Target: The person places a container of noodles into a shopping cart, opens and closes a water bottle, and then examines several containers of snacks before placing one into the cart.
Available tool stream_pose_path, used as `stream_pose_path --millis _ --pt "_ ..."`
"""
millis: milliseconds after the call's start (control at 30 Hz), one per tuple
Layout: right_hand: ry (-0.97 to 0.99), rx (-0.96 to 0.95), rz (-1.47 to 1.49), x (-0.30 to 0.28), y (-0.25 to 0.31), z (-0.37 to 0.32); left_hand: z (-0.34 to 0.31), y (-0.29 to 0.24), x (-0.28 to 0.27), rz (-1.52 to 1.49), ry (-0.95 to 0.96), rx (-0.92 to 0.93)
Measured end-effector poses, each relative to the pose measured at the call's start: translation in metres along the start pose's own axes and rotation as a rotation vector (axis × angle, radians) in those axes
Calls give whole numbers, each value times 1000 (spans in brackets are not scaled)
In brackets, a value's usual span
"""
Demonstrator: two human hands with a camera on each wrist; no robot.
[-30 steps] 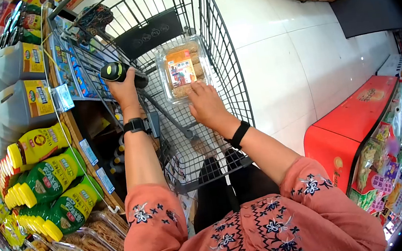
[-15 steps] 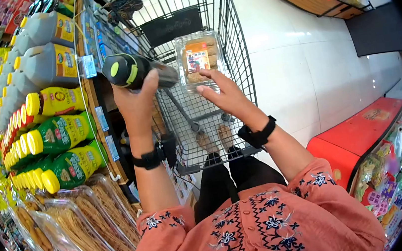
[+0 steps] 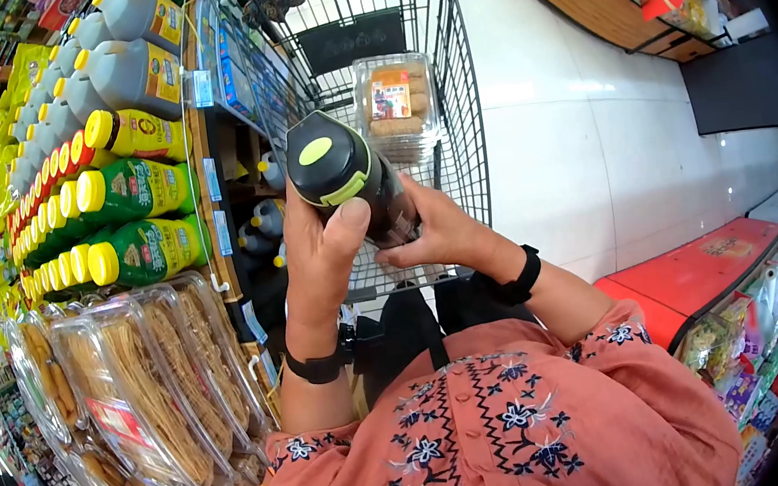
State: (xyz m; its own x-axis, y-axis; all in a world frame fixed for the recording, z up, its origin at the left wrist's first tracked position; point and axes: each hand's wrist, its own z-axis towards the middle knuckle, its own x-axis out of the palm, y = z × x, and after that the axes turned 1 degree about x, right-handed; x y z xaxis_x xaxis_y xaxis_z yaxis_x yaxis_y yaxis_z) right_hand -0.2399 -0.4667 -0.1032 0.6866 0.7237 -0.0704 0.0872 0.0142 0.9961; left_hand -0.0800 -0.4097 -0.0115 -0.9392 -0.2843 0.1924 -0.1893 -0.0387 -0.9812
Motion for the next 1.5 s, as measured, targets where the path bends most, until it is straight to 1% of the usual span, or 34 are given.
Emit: stream_pose_path --millis 100,200,333,367,433,500,533,567,633,667,700,733,800,867,967,1000,1033,1067,1133,1167,1233,1267,1367,1433,1500 --pt "-10 -23 29 5 2 -9 -12 -9 4 38 -12 -21" --pt "-13 -41 8 6 13 -16 -22 -10 6 -11 -3 -5" --pt "-30 -93 -11 9 18 -24 -36 -22 13 121 17 -2" --pt "-35 -105 -29 9 20 -26 -40 -22 16 125 -19 -6" --pt "-39 -130 -61 9 22 -30 -45 -27 15 84 43 -17" --pt "-59 -176 -94 10 19 -34 -54 -31 20 76 55 2" --pt "-27 -134 -22 9 23 -37 -58 -31 22 72 62 12" --pt "-36 -217 -32 7 25 -38 -62 -30 24 -19 60 46" --pt "-1 -238 -119 -1 43 -45 -73 -35 25 113 99 154" --pt "-17 -333 -142 -3 43 -46 -78 -38 27 148 116 211" --pt "-12 -389 -73 -4 46 -49 -83 -42 29 178 124 258" --pt "12 -383 -21 -5 52 -54 -88 -47 31 210 131 309" --pt "17 -498 -182 -16 80 -57 -94 -58 35 263 144 406" --pt "46 -564 -127 -18 82 -60 -97 -71 40 320 154 509" --pt "-13 -705 -95 -13 89 -61 -96 -93 54 389 174 648" --pt "-16 -729 -76 -13 90 -62 -93 -99 60 408 166 683" --pt "17 -682 -85 -16 98 -65 -93 -103 66 430 143 691" --pt "49 -636 -95 -19 106 -69 -94 -105 71 445 118 685" --pt "59 -624 -95 -18 108 -71 -99 -104 81 494 35 672" --pt "63 -618 -92 -17 108 -72 -100 -104 74 512 54 644" --pt "74 -615 -70 -16 109 -72 -104 -100 71 521 19 612" --pt "80 -612 -58 -15 109 -73 -110 -98 74 511 -38 604" --pt "80 -608 -72 -16 109 -73 -106 -109 56 484 134 516" --pt "50 -654 -37 -11 95 -71 -110 -117 43 505 190 416" --pt "58 -639 -40 -10 92 -72 -114 -122 36 526 248 313"
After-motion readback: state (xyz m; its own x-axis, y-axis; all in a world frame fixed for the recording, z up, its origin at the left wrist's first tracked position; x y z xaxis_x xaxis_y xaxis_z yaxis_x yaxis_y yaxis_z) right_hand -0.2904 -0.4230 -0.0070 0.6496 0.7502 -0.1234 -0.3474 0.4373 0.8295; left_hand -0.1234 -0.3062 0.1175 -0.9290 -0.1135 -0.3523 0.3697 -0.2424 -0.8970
